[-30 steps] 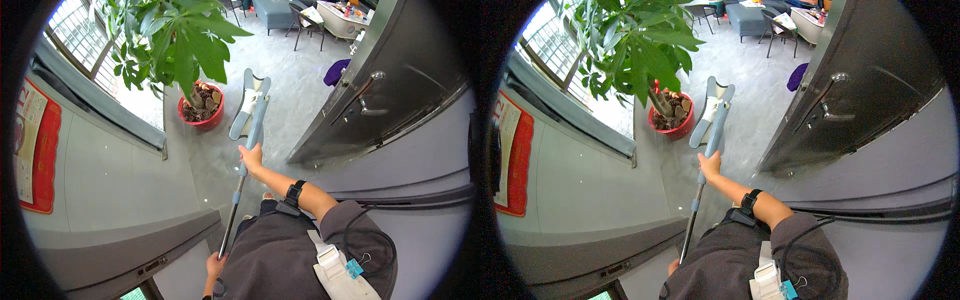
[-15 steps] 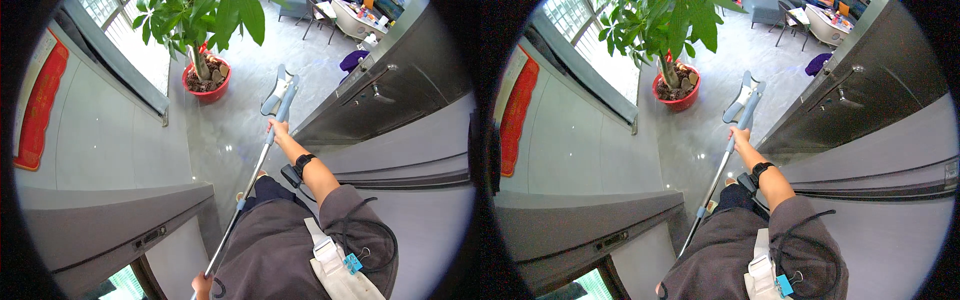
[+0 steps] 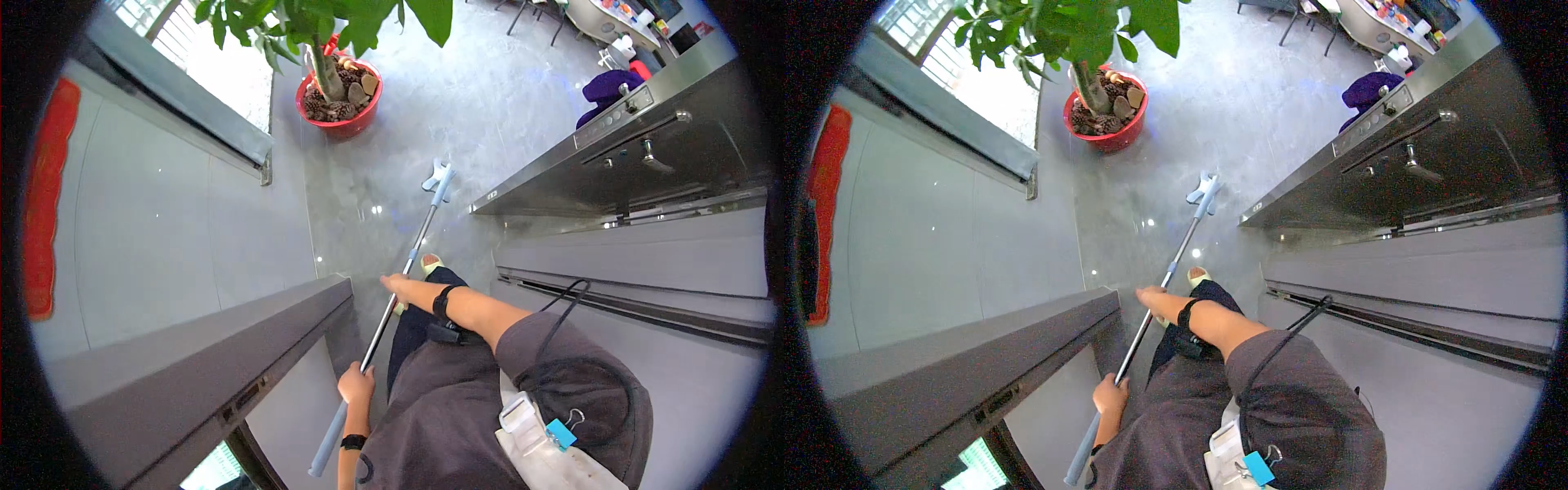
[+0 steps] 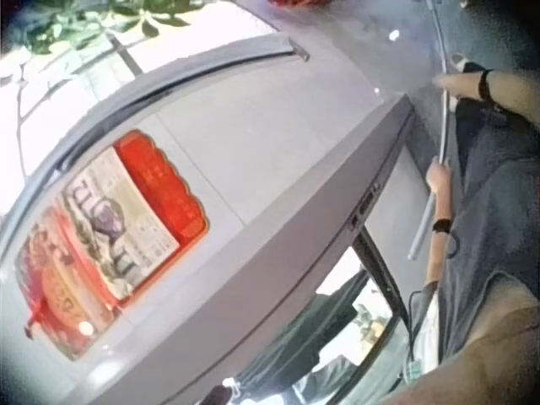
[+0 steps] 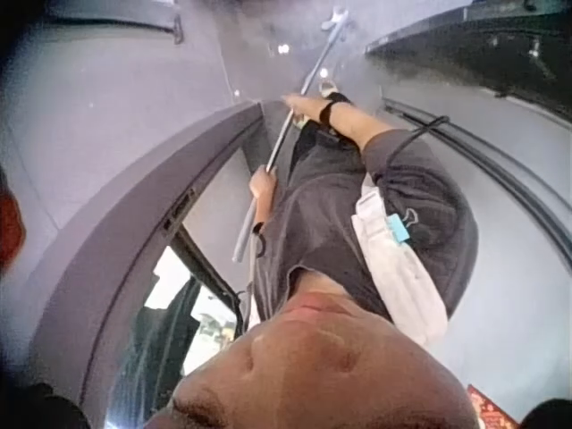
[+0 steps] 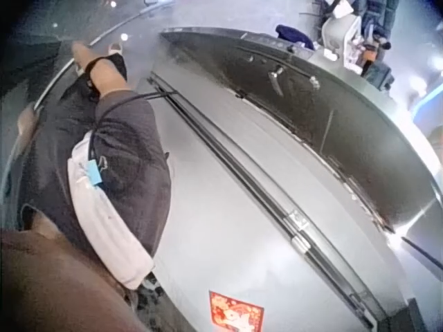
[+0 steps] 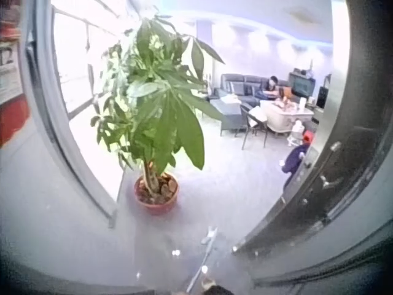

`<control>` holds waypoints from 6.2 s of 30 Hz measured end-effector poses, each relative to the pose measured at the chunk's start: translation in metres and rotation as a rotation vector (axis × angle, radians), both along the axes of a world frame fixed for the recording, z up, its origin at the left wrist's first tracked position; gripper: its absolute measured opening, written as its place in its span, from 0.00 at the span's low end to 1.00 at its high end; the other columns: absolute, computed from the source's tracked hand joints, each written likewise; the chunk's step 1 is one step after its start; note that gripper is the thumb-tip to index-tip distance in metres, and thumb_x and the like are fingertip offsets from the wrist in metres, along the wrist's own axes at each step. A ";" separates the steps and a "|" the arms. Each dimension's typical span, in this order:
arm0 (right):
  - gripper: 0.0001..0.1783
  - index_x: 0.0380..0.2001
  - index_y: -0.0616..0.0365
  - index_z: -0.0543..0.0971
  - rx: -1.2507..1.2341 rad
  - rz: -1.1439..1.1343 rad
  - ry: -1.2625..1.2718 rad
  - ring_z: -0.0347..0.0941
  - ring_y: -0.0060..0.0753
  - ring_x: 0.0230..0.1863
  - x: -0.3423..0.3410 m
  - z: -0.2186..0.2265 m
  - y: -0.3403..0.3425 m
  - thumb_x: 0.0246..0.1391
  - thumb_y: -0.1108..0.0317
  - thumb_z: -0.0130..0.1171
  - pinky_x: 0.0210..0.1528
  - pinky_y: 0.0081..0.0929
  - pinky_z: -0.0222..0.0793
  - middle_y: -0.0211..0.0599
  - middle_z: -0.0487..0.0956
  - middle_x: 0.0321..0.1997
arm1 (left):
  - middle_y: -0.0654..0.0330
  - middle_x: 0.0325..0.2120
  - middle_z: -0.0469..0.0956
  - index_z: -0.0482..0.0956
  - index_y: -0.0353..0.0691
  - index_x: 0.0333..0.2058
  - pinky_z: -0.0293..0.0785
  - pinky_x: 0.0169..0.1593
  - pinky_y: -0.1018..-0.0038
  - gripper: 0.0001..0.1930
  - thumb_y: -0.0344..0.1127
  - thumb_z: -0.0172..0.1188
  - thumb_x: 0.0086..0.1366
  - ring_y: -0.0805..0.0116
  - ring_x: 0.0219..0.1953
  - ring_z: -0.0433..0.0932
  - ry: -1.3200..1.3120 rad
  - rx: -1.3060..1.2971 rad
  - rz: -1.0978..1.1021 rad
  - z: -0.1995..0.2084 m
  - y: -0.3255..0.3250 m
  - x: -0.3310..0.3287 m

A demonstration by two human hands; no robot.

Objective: Assemble a flat mop by attaching the mop head and handle segments.

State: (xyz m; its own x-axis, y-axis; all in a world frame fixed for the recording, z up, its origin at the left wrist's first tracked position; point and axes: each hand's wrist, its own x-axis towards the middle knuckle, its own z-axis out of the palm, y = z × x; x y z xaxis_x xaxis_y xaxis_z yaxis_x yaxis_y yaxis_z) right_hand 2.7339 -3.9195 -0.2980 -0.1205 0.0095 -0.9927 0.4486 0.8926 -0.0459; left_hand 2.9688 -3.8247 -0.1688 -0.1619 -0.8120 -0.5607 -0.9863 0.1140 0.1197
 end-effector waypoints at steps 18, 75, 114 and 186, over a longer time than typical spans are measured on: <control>0.18 0.29 0.54 0.64 -0.349 -0.605 -0.432 0.64 0.41 0.16 0.006 -0.197 0.071 0.51 0.50 0.36 0.16 0.44 0.61 0.40 0.67 0.23 | 0.48 0.28 0.75 0.69 0.41 0.40 0.68 0.35 0.59 0.20 0.44 0.57 0.50 0.49 0.32 0.74 -0.210 0.372 -0.052 0.098 0.003 -0.004; 0.14 0.14 0.61 0.67 -0.377 -0.477 -0.140 0.67 0.35 0.11 -0.110 -0.036 0.007 0.47 0.64 0.46 0.10 0.33 0.63 0.37 0.68 0.11 | 0.63 0.18 0.65 0.61 0.37 0.42 0.64 0.14 0.79 0.17 0.35 0.53 0.56 0.76 0.12 0.65 0.476 1.018 0.668 0.111 -0.054 -0.170; 0.14 0.32 0.64 0.61 -0.427 -0.457 0.149 0.67 0.32 0.14 -0.179 -0.031 -0.025 0.49 0.65 0.49 0.13 0.34 0.69 0.40 0.69 0.21 | 0.64 0.23 0.65 0.60 0.39 0.44 0.66 0.16 0.78 0.14 0.37 0.46 0.60 0.76 0.14 0.65 0.819 1.019 0.573 0.013 -0.080 -0.244; 0.08 0.22 0.63 0.69 -0.762 -0.366 -0.008 0.67 0.31 0.16 -0.080 0.014 0.015 0.43 0.69 0.54 0.16 0.30 0.66 0.38 0.70 0.18 | 0.55 0.14 0.71 0.73 0.39 0.20 0.66 0.25 0.65 0.16 0.46 0.63 0.43 0.55 0.19 0.72 0.069 0.016 0.415 0.131 0.218 0.041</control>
